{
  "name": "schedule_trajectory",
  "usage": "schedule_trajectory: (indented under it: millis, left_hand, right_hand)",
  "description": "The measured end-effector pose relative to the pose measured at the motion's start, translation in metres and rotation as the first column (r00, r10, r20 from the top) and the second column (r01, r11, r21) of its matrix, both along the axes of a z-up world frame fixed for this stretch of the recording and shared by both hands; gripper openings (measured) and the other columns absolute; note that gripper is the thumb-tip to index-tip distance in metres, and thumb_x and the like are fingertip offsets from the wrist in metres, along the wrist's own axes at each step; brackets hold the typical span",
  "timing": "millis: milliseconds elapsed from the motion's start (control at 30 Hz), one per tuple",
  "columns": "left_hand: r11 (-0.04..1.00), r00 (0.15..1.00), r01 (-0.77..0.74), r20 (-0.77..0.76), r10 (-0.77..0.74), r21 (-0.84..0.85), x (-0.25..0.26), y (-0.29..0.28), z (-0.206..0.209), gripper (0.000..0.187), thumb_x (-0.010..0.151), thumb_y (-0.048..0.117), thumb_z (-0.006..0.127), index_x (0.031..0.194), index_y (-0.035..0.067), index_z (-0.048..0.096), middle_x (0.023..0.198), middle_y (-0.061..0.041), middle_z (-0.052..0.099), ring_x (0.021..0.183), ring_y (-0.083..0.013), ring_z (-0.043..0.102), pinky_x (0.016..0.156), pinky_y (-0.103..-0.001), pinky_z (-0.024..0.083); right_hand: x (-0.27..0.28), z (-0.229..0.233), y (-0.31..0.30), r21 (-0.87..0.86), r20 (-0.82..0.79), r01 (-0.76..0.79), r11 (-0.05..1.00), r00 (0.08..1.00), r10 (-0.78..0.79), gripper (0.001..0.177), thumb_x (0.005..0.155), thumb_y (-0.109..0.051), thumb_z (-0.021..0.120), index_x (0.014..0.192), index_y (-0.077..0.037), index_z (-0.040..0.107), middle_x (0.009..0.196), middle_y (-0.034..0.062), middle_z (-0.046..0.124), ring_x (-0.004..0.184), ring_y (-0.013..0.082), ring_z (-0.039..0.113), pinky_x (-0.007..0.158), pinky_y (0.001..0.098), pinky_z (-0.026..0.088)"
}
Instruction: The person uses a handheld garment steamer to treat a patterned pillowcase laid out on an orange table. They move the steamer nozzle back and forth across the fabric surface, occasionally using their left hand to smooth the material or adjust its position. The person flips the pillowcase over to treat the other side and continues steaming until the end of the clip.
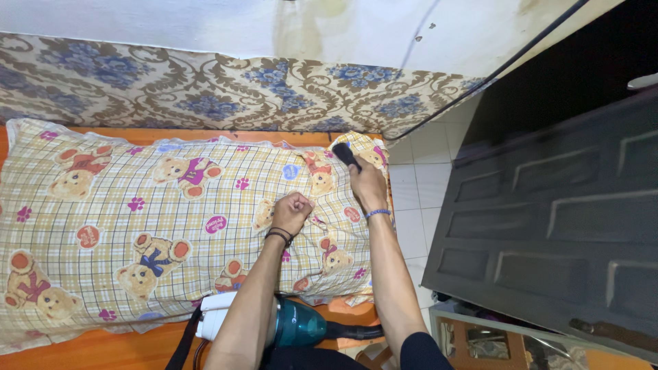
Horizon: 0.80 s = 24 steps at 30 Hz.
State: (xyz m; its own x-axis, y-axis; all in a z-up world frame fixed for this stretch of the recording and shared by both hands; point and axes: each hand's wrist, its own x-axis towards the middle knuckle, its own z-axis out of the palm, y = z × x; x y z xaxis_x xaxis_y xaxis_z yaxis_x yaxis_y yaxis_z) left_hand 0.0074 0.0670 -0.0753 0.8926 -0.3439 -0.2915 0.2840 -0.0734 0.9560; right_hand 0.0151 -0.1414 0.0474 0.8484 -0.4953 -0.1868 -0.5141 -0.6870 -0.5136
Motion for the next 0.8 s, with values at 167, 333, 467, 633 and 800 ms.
schedule_trajectory:
  millis: [167, 333, 467, 633, 800]
  left_hand:
    - [1.0, 0.998, -0.02, 0.052, 0.019, 0.008, -0.001, 0.0, 0.002, 0.013, 0.088, 0.01, 0.076, 0.079, 0.003, 0.068, 0.061, 0.004, 0.059, 0.053, -0.0024, 0.047, 0.049, -0.022, 0.037]
    - [1.0, 1.0, -0.019, 0.019, 0.02, -0.01, -0.003, 0.001, 0.005, 0.011, 0.087, 0.009, 0.075, 0.08, 0.003, 0.069, 0.061, 0.004, 0.06, 0.052, -0.0026, 0.048, 0.048, -0.023, 0.037]
    - [1.0, 1.0, -0.026, 0.017, 0.026, 0.015, 0.0, 0.0, 0.009, 0.011, 0.087, 0.01, 0.074, 0.08, 0.003, 0.069, 0.061, 0.003, 0.06, 0.052, -0.0035, 0.048, 0.048, -0.023, 0.037]
    - [0.997, 0.994, -0.047, 0.1, 0.04, 0.066, -0.003, 0.0, 0.008, 0.012, 0.087, 0.012, 0.076, 0.081, 0.004, 0.07, 0.062, 0.003, 0.06, 0.055, -0.0053, 0.05, 0.052, -0.025, 0.04]
    - [0.954, 0.783, -0.201, 0.622, 0.02, 0.222, -0.025, -0.005, 0.025, 0.008, 0.092, 0.015, 0.068, 0.09, 0.008, 0.067, 0.073, -0.006, 0.066, 0.065, -0.0231, 0.065, 0.062, -0.036, 0.051]
  right_hand:
    - [0.001, 0.006, 0.004, 0.158, -0.041, -0.194, 0.968, 0.978, 0.203, 0.04, 0.093, -0.037, 0.064, 0.129, -0.021, 0.07, 0.112, 0.0163, 0.075, 0.103, 0.0336, 0.072, 0.09, 0.0421, 0.055]
    - [-0.005, 0.008, 0.004, -0.029, -0.029, -0.009, 1.0, 1.0, 0.008, 0.04, 0.098, -0.035, 0.06, 0.135, -0.02, 0.068, 0.108, 0.0193, 0.075, 0.101, 0.0369, 0.071, 0.088, 0.0447, 0.054]
    - [0.006, 0.004, -0.001, 0.253, 0.006, -0.272, 0.929, 0.96, 0.279, 0.041, 0.092, -0.036, 0.062, 0.129, -0.019, 0.069, 0.102, 0.0182, 0.078, 0.095, 0.0347, 0.076, 0.087, 0.0433, 0.057]
    - [0.0, 0.003, -0.001, 0.03, -0.01, -0.04, 0.999, 0.999, 0.041, 0.041, 0.095, -0.035, 0.062, 0.132, -0.02, 0.068, 0.115, 0.018, 0.074, 0.108, 0.0362, 0.07, 0.092, 0.0446, 0.053]
    - [-0.01, -0.016, -0.012, 0.061, 0.054, -0.059, 0.996, 0.997, 0.055, 0.044, 0.095, -0.037, 0.064, 0.136, -0.019, 0.066, 0.12, 0.0201, 0.071, 0.112, 0.0369, 0.069, 0.095, 0.0422, 0.053]
